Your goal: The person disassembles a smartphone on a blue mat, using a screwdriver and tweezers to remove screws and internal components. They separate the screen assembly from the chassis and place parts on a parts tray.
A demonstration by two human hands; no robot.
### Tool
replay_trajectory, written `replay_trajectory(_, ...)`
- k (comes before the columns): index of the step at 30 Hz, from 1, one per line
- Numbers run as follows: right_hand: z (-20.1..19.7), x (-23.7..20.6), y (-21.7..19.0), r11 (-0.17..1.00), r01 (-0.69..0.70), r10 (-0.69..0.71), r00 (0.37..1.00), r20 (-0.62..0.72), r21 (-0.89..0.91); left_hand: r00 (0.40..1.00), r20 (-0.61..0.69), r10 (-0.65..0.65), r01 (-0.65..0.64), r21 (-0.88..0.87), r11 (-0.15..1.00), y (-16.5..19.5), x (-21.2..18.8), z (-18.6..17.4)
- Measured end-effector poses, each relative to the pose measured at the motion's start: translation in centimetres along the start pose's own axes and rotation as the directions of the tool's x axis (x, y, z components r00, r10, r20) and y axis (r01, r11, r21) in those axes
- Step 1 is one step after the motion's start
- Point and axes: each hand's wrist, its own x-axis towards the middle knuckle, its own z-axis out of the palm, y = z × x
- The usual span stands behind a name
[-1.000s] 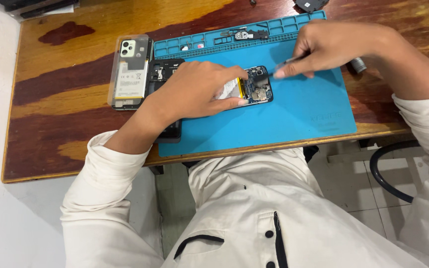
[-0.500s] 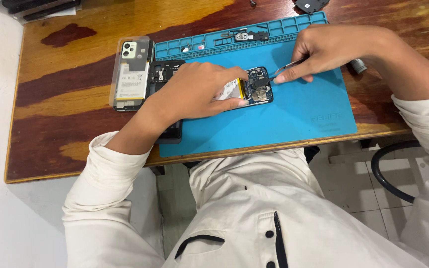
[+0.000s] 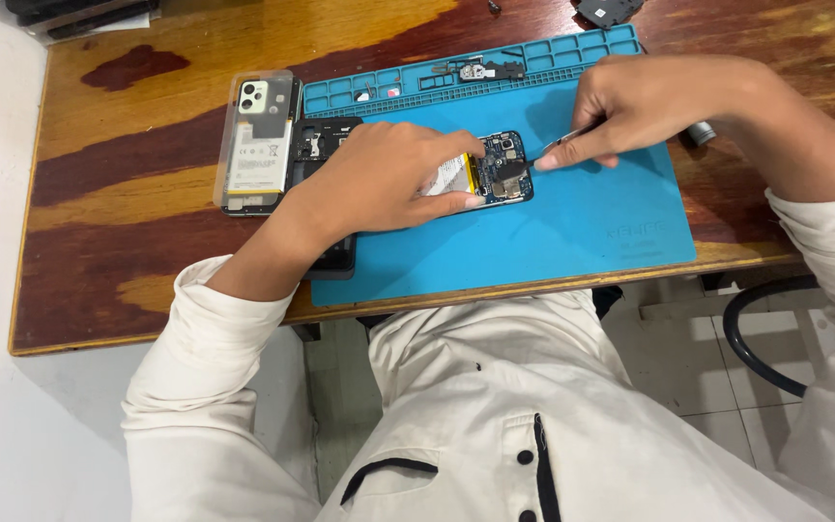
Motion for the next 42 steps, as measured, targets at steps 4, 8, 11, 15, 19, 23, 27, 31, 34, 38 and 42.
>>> replay_trajectory(4,0.1,0.1,0.0,0.996,0.021,-0.036,0.985,-0.169,-0.09,0.999,-0.034,0.035,-0.035,0.001,0.999,0.0,0.0,0.0)
replay_trajectory(8,0.3,0.3,0.0,1.0,0.029,-0.029,0.999,-0.043,-0.013,1.0,0.005,-0.006,0.006,-0.008,1.0,0.1,0.0,-0.2)
replay_trajectory(11,0.6,0.3,0.0,0.997,0.08,-0.079,0.99,-0.117,0.001,1.0,0.009,-0.016,0.016,-0.003,1.0,0.2,0.1,-0.1)
replay_trajectory(15,0.8,0.3,-0.4,0.995,0.101,-0.104,0.984,-0.146,-0.025,1.0,-0.006,0.002,-0.001,0.023,1.0,0.2,0.1,0.0)
replay_trajectory(19,0.9,0.2,-0.8,0.997,0.071,-0.071,0.996,-0.058,-0.009,1.0,-0.005,0.007,-0.007,0.015,1.0,-0.1,0.1,0.0)
replay_trajectory(23,0.8,0.2,-1.0,0.997,0.079,-0.078,0.994,-0.077,0.015,1.0,-0.014,0.015,-0.015,0.018,1.0,-0.2,0.0,0.2)
replay_trajectory(27,0.9,0.3,-1.0,0.998,0.059,-0.059,0.996,-0.062,-0.002,1.0,-0.017,0.024,-0.023,0.031,0.999,-0.2,0.0,0.2)
replay_trajectory(31,1.1,0.5,-1.0,0.992,0.106,-0.11,0.992,-0.066,-0.065,1.0,-0.009,0.013,-0.012,0.015,1.0,-0.2,0.1,0.1)
replay_trajectory(34,1.1,0.5,-0.8,0.993,0.112,-0.114,0.991,-0.075,-0.03,1.0,0.002,0.005,-0.005,0.011,1.0,-0.2,0.1,0.1)
replay_trajectory(38,1.1,0.4,-0.8,0.993,0.1,-0.104,0.993,-0.064,-0.058,1.0,-0.003,0.011,-0.011,0.01,1.0,-0.2,0.1,0.2)
replay_trajectory(42,1.1,0.4,-0.9,0.992,0.095,-0.101,0.993,-0.064,-0.079,1.0,-0.009,0.014,-0.014,0.019,1.0,-0.3,0.1,0.3)
